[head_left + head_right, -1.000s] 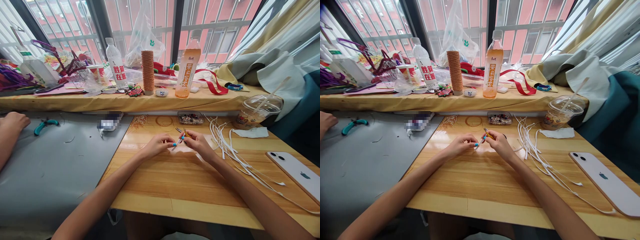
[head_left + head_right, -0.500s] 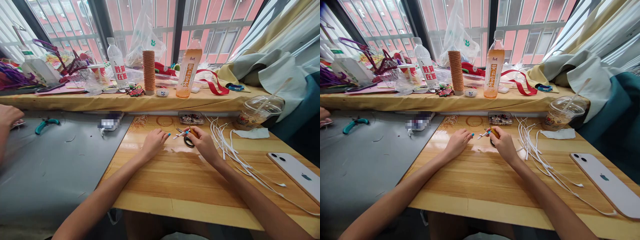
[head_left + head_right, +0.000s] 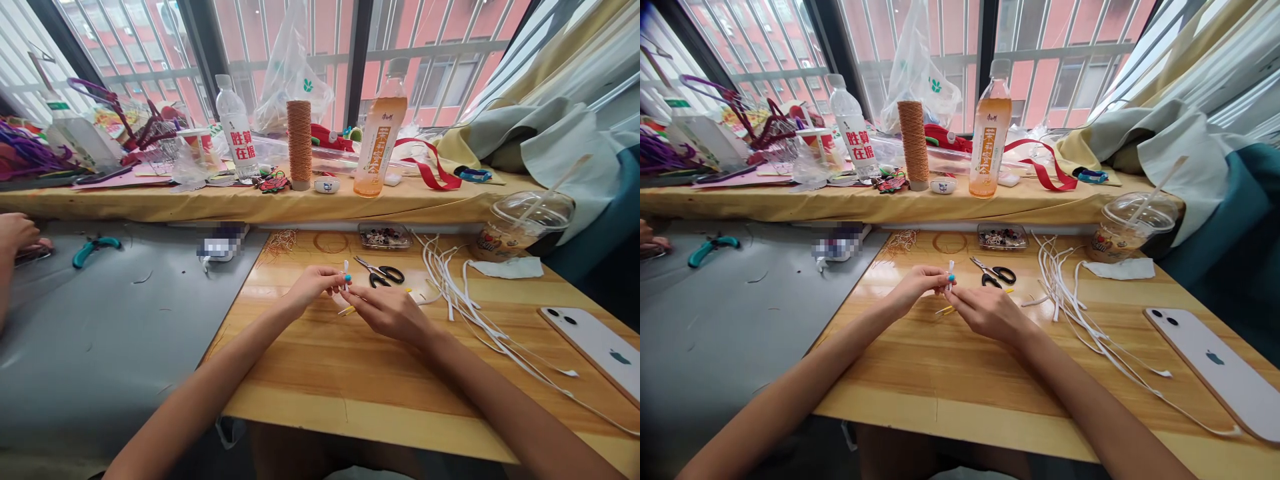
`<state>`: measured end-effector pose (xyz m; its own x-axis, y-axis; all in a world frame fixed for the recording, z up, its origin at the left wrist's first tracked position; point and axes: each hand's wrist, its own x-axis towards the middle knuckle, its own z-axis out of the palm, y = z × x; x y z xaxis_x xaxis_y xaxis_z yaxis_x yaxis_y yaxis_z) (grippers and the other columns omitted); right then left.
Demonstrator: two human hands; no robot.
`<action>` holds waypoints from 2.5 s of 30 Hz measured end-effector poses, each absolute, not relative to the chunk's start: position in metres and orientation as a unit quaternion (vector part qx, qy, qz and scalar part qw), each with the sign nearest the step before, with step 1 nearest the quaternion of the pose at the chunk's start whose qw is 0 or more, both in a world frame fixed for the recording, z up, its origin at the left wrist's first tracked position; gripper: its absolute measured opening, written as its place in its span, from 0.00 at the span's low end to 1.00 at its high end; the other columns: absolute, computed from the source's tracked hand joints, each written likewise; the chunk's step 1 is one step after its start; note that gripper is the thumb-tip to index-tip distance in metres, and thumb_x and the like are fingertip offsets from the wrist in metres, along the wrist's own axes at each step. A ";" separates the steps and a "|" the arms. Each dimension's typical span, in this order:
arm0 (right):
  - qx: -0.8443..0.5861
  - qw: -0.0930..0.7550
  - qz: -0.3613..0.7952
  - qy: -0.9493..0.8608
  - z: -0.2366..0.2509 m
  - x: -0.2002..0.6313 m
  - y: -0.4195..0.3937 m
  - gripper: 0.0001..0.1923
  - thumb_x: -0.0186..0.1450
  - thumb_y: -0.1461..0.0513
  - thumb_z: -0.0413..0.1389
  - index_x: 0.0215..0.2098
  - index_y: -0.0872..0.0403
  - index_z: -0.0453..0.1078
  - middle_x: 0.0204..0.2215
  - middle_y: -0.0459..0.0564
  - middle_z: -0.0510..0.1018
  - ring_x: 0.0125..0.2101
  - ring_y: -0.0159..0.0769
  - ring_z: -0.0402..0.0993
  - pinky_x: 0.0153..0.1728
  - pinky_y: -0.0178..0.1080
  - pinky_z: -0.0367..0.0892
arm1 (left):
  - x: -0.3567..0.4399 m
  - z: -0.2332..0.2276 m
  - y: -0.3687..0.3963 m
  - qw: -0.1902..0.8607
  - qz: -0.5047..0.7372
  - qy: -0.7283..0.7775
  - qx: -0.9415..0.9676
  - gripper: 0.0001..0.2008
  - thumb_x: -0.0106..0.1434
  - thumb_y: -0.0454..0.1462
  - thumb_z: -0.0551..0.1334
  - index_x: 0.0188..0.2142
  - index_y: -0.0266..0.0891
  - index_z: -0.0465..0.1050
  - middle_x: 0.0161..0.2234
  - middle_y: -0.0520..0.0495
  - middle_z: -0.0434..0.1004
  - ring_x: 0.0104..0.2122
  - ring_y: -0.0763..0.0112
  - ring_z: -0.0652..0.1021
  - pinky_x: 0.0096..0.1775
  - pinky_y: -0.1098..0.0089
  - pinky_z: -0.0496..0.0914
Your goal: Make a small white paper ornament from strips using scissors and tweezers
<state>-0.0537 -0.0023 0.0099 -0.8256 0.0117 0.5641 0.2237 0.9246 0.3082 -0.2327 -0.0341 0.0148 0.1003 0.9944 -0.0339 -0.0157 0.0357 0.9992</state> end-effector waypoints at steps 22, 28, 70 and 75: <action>-0.028 0.247 -0.291 -0.924 0.014 -0.052 0.001 0.13 0.63 0.69 0.43 0.39 0.55 0.68 0.27 0.48 0.75 0.23 0.28 0.64 0.25 0.34 0.55 | -0.229 0.017 -0.038 0.543 0.394 0.521 0.527 0.13 0.47 0.43 0.62 0.23 0.33 0.72 0.19 0.52 0.66 0.22 0.79 0.65 0.22 0.77 0.58; -0.067 0.209 -0.257 -0.941 0.009 -0.059 -0.004 0.19 0.63 0.67 0.44 0.52 0.51 0.59 0.25 0.46 0.71 0.22 0.29 0.62 0.24 0.35 0.53 | -0.231 0.012 -0.035 0.563 0.462 0.524 0.441 0.09 0.45 0.38 0.63 0.24 0.33 0.70 0.23 0.50 0.70 0.21 0.80 0.67 0.24 0.76 0.60; -0.107 0.332 -0.310 -0.884 0.019 -0.052 0.007 0.12 0.58 0.70 0.52 0.40 0.59 0.68 0.31 0.48 0.77 0.31 0.33 0.69 0.33 0.36 0.60 | -0.233 0.017 -0.042 0.567 0.544 0.485 0.384 0.04 0.46 0.34 0.62 0.24 0.34 0.73 0.25 0.47 0.75 0.30 0.72 0.73 0.40 0.69 0.62; -0.086 0.328 -0.313 -0.887 0.018 -0.052 0.004 0.11 0.59 0.70 0.52 0.41 0.59 0.68 0.31 0.48 0.77 0.30 0.33 0.68 0.32 0.36 0.61 | -0.232 0.014 -0.040 0.564 0.539 0.502 0.373 0.04 0.45 0.33 0.63 0.23 0.35 0.73 0.23 0.49 0.74 0.28 0.73 0.73 0.38 0.70 0.61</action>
